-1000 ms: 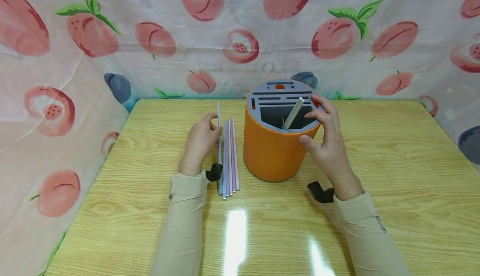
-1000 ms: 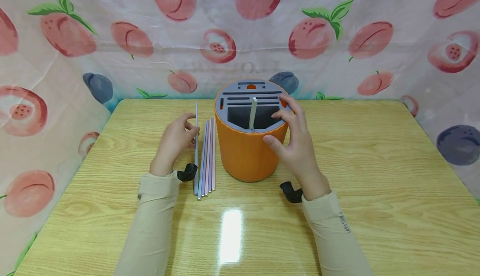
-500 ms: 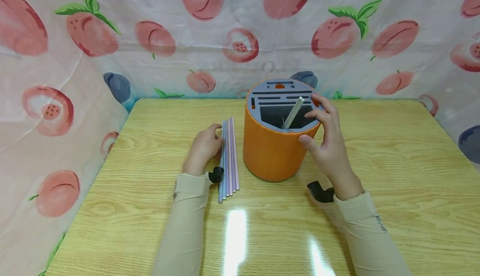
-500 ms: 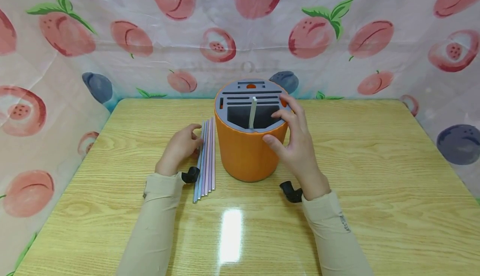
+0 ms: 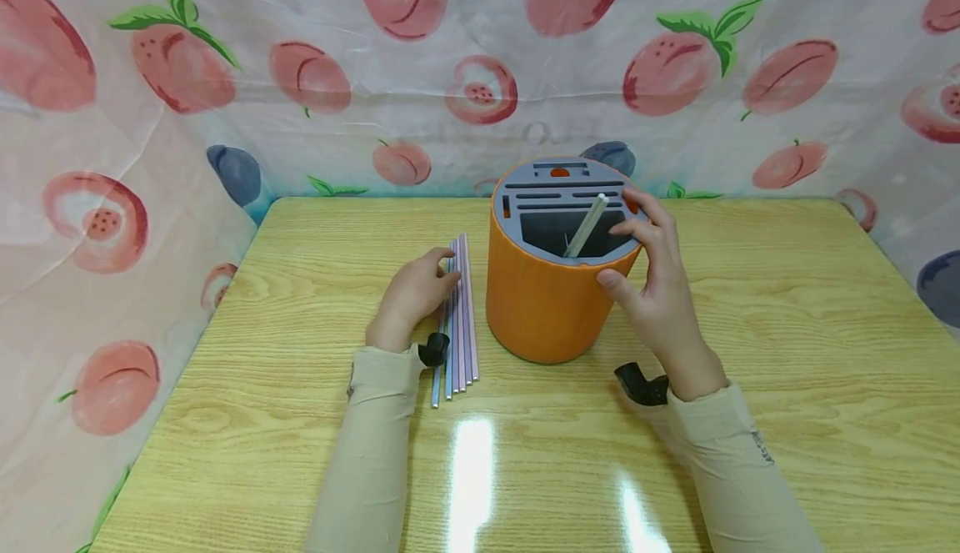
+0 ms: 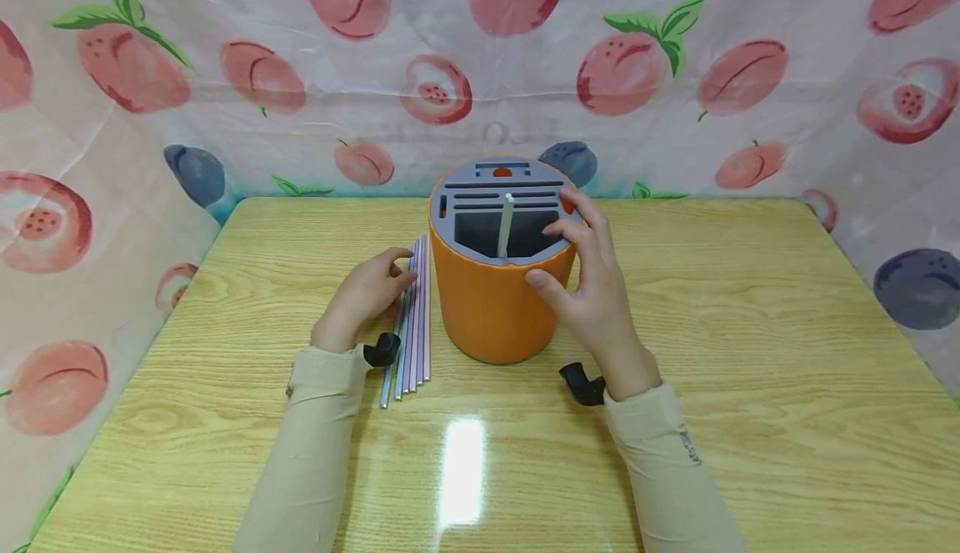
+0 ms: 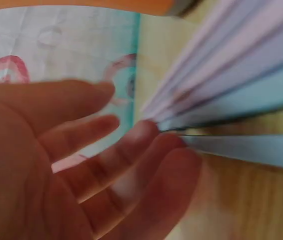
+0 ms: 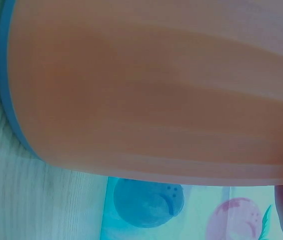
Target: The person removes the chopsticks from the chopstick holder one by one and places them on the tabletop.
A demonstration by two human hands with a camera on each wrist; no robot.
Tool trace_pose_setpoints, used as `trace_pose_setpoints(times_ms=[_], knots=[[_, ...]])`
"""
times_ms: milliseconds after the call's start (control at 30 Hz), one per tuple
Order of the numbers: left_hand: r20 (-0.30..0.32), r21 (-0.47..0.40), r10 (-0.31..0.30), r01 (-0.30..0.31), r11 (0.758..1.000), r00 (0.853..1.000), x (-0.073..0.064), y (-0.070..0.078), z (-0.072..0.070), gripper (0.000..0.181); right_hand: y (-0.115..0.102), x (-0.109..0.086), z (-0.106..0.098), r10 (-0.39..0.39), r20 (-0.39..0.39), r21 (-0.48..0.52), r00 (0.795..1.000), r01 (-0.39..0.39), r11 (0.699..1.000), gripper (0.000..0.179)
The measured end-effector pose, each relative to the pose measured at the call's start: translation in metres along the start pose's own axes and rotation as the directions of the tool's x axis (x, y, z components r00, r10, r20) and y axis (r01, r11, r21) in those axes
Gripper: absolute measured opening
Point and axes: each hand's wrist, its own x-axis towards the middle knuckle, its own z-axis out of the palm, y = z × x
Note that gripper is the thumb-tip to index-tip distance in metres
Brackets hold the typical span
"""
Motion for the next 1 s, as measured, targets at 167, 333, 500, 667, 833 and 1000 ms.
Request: trace_pose_setpoints(times_ms=[167,333,500,667,833,1000], knots=[[0.001,0.017,0.085,-0.085,0.996,0.996,-0.003,0.013,-0.006,0.039,0.0,-0.001,0.0,-0.001,0.0,-0.003,1.0,0.001,1.0,0.066],[-0.124,0.013,0.207,-0.207,0.978,0.971,-0.01,0.03,-0.016,0.033,0.001,0.0,0.0,-0.004,0.0,-0.004,1.0,0.004,1.0,0.066],[-0.243,0.012,0.318,-0.325,0.946,0.916,-0.02,0.051,-0.027,0.029,0.001,0.0,0.0,-0.006,-0.001,-0.006,1.0,0.006,1.0,0.066],[-0.3,0.012,0.363,-0.377,0.926,0.882,-0.027,0.061,-0.032,0.027,0.001,0.001,0.0,-0.009,-0.002,-0.007,1.0,0.009,1.0,0.066],[-0.358,-0.014,0.386,-0.418,0.908,0.85,-0.032,0.066,-0.034,0.028,0.001,0.0,0.0,-0.007,0.001,-0.007,1.0,0.007,1.0,0.066],[-0.487,-0.043,0.424,-0.505,0.862,0.764,-0.041,0.078,-0.037,0.028,0.0,0.001,0.0,0.003,0.001,-0.006,1.0,-0.003,1.0,0.066]])
